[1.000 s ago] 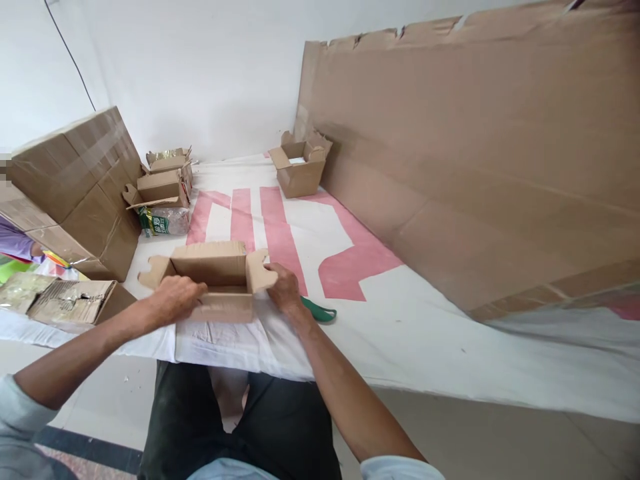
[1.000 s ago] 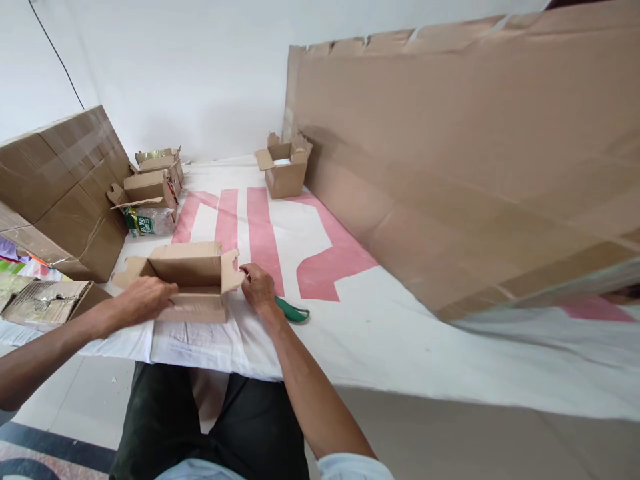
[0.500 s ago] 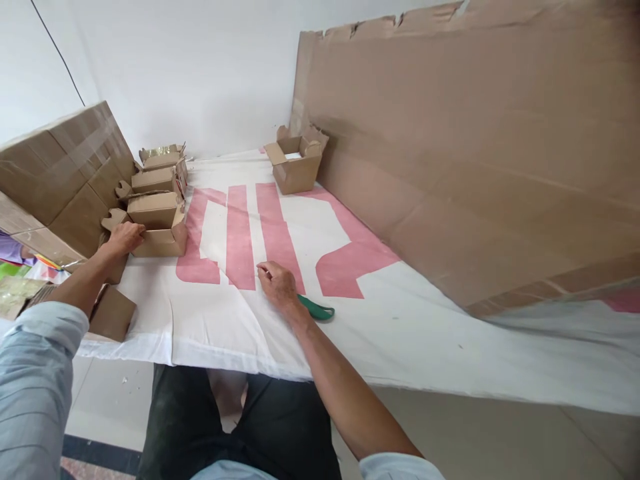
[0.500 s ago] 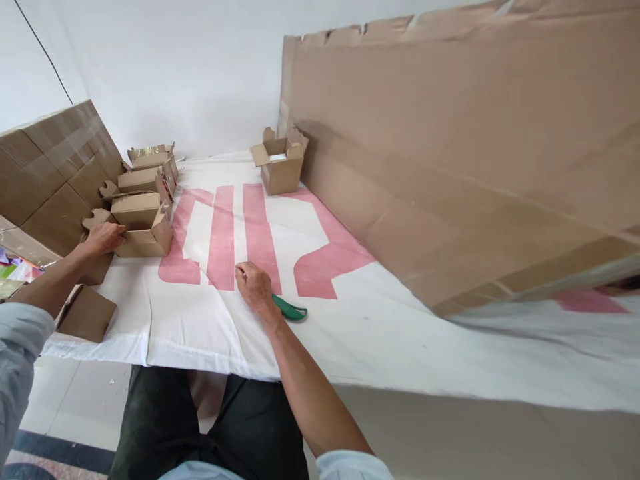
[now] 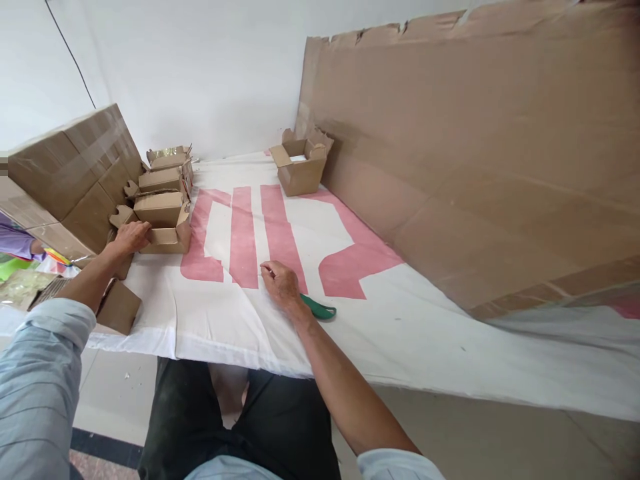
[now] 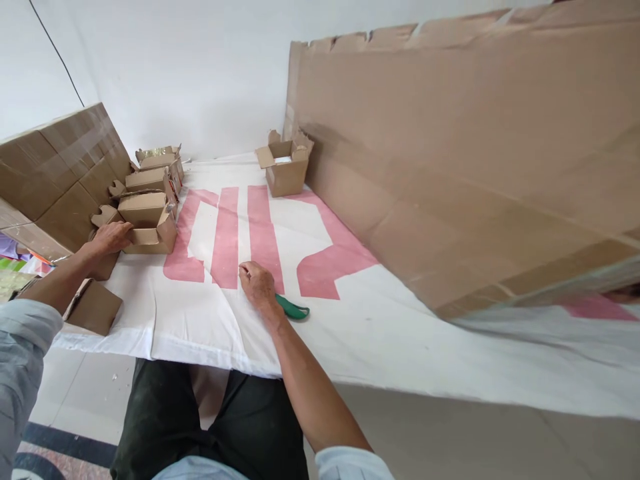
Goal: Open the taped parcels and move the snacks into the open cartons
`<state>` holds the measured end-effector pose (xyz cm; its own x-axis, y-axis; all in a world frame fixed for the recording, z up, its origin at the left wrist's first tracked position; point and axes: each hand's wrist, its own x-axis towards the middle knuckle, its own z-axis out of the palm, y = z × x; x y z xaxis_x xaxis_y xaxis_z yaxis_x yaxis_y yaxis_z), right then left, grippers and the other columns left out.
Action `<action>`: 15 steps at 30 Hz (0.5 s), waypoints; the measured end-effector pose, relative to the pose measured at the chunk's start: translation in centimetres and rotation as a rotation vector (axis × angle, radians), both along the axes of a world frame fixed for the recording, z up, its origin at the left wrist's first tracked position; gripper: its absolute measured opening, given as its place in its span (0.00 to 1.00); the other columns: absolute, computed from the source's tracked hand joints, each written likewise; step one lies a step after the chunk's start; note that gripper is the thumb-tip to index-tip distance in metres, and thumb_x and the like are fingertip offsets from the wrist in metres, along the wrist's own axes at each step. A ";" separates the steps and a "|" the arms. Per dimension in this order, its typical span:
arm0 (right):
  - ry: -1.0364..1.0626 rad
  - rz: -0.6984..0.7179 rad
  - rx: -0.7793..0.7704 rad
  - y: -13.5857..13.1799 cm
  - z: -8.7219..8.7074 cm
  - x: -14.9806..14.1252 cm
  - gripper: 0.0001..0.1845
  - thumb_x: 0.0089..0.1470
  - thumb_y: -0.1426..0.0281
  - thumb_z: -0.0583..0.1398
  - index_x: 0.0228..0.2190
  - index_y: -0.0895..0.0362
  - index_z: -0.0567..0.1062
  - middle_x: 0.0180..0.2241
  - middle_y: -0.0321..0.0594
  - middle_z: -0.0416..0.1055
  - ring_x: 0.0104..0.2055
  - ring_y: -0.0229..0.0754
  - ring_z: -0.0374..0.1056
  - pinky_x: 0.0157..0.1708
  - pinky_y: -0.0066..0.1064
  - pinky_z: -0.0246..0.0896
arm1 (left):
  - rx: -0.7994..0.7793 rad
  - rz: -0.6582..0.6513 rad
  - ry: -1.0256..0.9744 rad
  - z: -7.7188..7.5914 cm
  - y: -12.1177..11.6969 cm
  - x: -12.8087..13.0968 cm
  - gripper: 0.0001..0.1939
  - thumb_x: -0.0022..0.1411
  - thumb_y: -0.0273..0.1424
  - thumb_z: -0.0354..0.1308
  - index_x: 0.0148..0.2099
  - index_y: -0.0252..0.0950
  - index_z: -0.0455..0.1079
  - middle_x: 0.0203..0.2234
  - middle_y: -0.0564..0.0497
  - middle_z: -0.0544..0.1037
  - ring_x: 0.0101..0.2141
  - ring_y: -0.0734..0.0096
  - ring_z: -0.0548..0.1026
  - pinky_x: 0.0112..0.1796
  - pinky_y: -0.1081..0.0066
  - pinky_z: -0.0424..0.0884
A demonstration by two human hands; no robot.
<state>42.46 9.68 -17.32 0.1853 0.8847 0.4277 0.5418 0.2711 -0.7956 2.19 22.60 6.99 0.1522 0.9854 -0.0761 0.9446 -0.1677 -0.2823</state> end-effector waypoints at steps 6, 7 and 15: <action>0.011 -0.007 0.010 -0.2 -0.7 0.3 0.15 0.64 0.62 0.58 0.36 0.52 0.84 0.36 0.47 0.86 0.35 0.51 0.77 0.42 0.41 0.72 | 0.056 -0.061 -0.100 2.1 -3.1 -1.5 0.36 0.65 0.38 0.70 0.73 0.36 0.76 0.69 0.32 0.79 0.69 0.32 0.75 0.67 0.47 0.71; 0.008 -0.004 0.006 -0.2 -0.9 0.4 0.15 0.64 0.61 0.59 0.37 0.52 0.85 0.37 0.47 0.87 0.35 0.51 0.78 0.42 0.42 0.73 | 0.054 -0.065 -0.152 2.7 -4.0 -2.2 0.38 0.64 0.42 0.72 0.73 0.37 0.76 0.69 0.34 0.80 0.69 0.33 0.76 0.67 0.48 0.72; 0.002 -0.005 -0.030 -0.5 -1.4 0.7 0.16 0.62 0.59 0.59 0.37 0.52 0.85 0.37 0.48 0.87 0.36 0.52 0.79 0.41 0.42 0.73 | -0.256 -0.038 -0.302 6.5 -14.6 -10.2 0.65 0.45 0.56 0.82 0.82 0.48 0.67 0.73 0.40 0.79 0.68 0.34 0.79 0.66 0.49 0.77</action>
<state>43.15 9.13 -18.74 0.1904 0.8963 0.4004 0.5418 0.2442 -0.8042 -7.97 8.05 13.46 0.2416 0.9336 -0.2647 0.9704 -0.2332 0.0631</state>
